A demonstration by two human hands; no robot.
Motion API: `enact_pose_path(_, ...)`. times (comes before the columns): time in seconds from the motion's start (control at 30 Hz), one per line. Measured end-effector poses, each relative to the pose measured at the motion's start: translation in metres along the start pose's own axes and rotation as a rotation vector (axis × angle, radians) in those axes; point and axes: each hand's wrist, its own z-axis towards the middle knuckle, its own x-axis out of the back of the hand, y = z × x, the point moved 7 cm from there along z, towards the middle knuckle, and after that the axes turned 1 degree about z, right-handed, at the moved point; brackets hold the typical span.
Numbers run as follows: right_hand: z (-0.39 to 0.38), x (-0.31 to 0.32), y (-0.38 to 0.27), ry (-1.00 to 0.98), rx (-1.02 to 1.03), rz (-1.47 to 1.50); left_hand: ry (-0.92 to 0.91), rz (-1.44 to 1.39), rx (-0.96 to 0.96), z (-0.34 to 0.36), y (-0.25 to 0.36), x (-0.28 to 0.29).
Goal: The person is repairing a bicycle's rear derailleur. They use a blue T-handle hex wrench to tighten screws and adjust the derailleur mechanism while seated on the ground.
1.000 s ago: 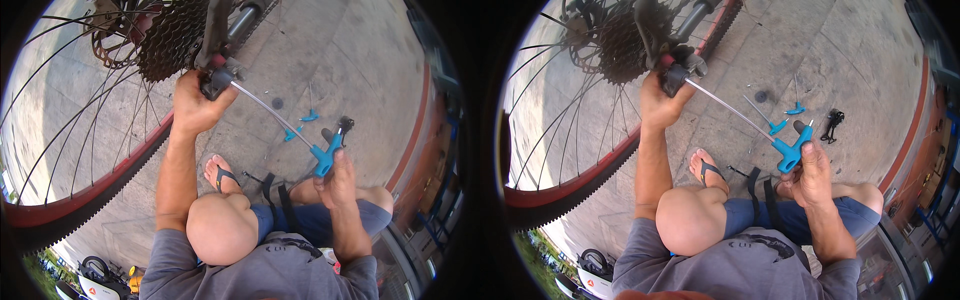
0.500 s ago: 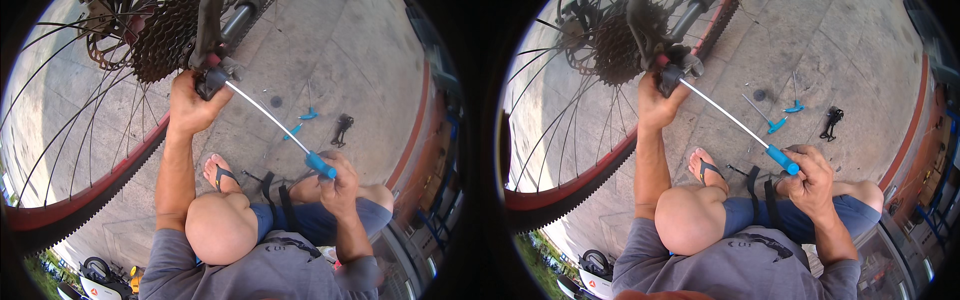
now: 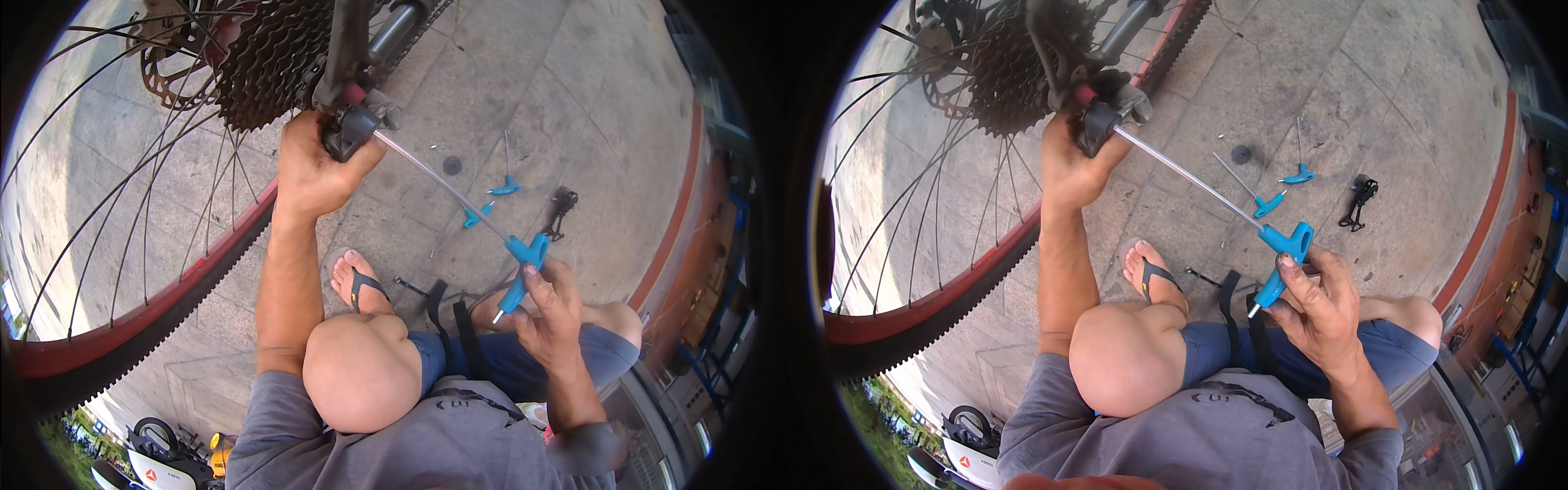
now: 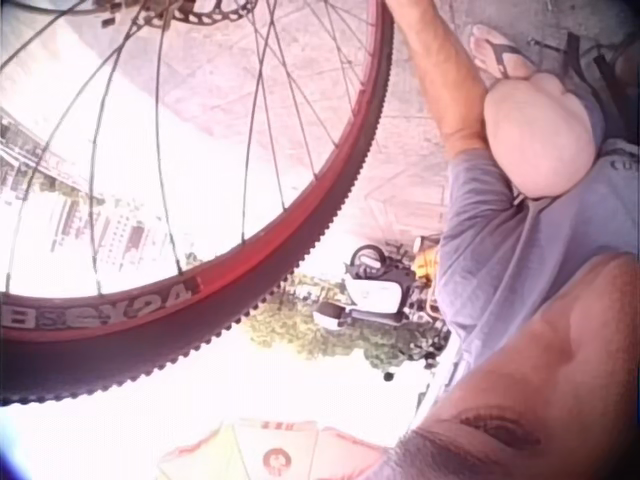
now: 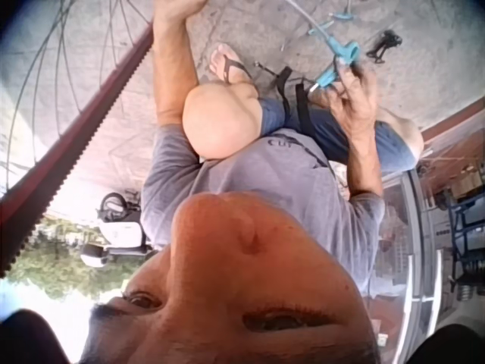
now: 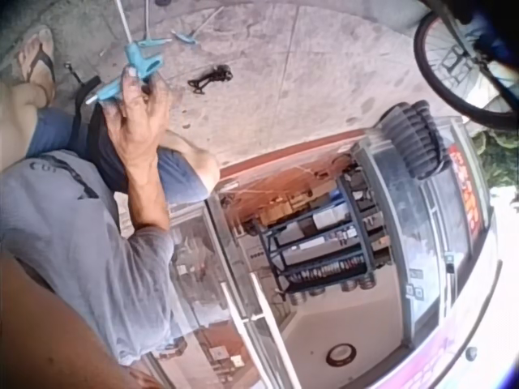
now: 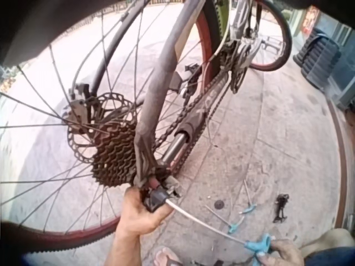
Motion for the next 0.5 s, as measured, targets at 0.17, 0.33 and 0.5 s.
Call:
enact_pose_path(0.17, 0.013, 0.016, -0.012, 0.094, 0.183, -0.201, 0.006, 0.044, 0.033, 0.001, 0.004, -0.001)
enact_pose_path(0.33, 0.014, 0.018, 0.003, 0.183, 0.051, 0.095, 0.096, 0.002, -0.022, 0.004, 0.003, 0.0)
enact_pose_path(0.5, 0.006, -0.021, 0.052, 0.211, -0.892, 1.172, 0.107, -0.093, -0.035, 0.002, 0.008, 0.0)
